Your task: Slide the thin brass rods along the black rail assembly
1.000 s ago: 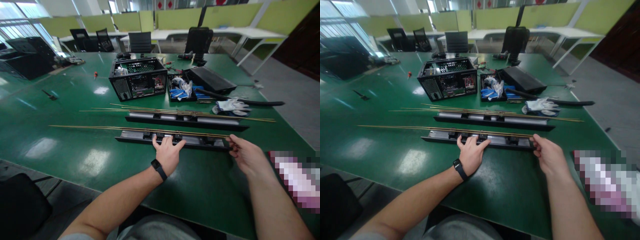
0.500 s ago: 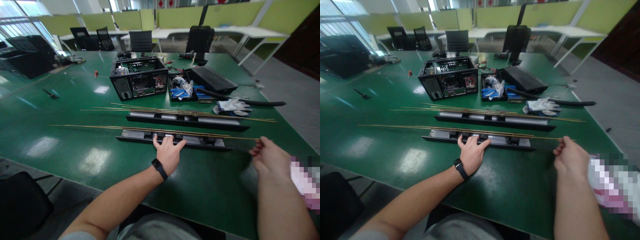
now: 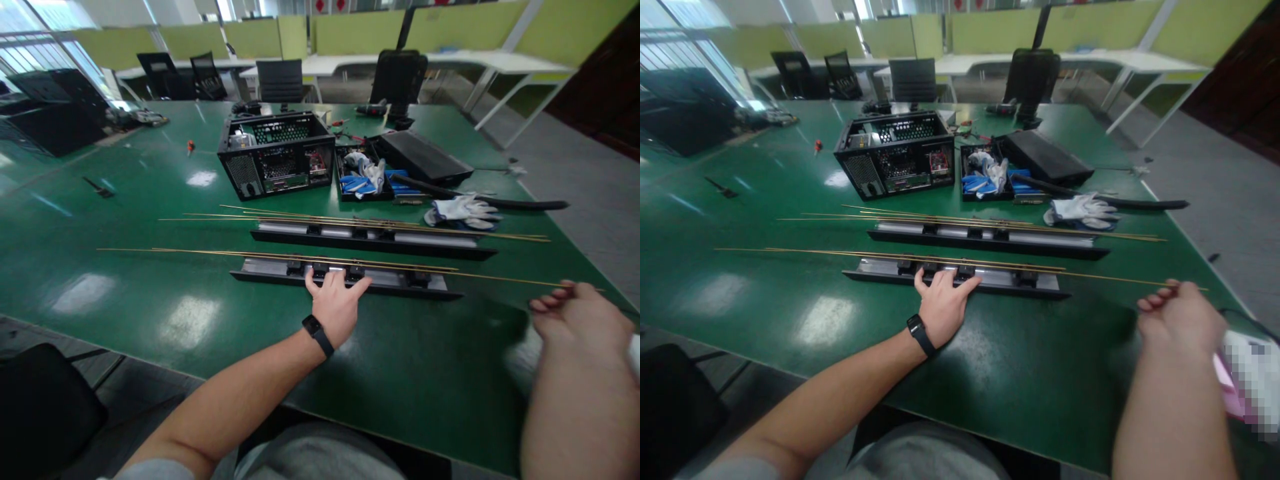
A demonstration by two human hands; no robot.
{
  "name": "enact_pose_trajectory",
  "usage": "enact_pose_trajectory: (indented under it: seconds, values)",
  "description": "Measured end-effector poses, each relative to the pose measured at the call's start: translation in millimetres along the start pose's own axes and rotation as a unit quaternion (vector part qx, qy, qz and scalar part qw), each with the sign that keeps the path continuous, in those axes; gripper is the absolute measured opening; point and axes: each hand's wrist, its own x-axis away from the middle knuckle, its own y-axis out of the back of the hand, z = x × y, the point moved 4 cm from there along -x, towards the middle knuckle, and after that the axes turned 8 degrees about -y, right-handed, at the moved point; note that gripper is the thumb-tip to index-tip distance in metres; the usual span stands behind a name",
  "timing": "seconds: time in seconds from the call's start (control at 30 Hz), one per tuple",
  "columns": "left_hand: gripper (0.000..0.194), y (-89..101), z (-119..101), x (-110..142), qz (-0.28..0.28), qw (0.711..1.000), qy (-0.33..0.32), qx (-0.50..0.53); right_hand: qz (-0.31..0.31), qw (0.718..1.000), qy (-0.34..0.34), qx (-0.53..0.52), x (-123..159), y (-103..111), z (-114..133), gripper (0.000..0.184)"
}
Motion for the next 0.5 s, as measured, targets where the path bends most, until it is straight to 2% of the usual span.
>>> enact_pose_trajectory:
  seconds: [0.03, 0.1, 0.27, 0.37, 0.5]
  values:
    - [0.051, 0.1, -0.3, 0.0, 0.001, 1.000, 0.000, 0.000, -0.006, 1.000, -0.026, -0.014, 10.7, -3.4, -2.1, 0.033]
    - [0.051, 0.2, -0.8, 0.0, 0.004, 1.000, 0.001, 0.000, 0.026, 0.999, -0.042, -0.019, 34.0, -15.4, -6.2, 0.032]
    - [0.051, -0.2, -0.9, 0.2, 0.006, 1.000, 0.002, -0.003, 0.126, 0.988, -0.071, 0.052, 85.9, -49.7, -33.1, 0.015]
    - [0.052, -0.5, -0.5, 0.6, 0.005, 1.000, 0.000, -0.005, 0.142, 0.987, -0.046, 0.067, 102.4, -60.3, -45.4, 0.014]
    - [0.052, -0.4, -0.5, 0.9, -0.004, 1.000, -0.005, -0.006, 0.150, 0.985, -0.037, 0.077, 109.5, -63.0, -49.0, 0.016]
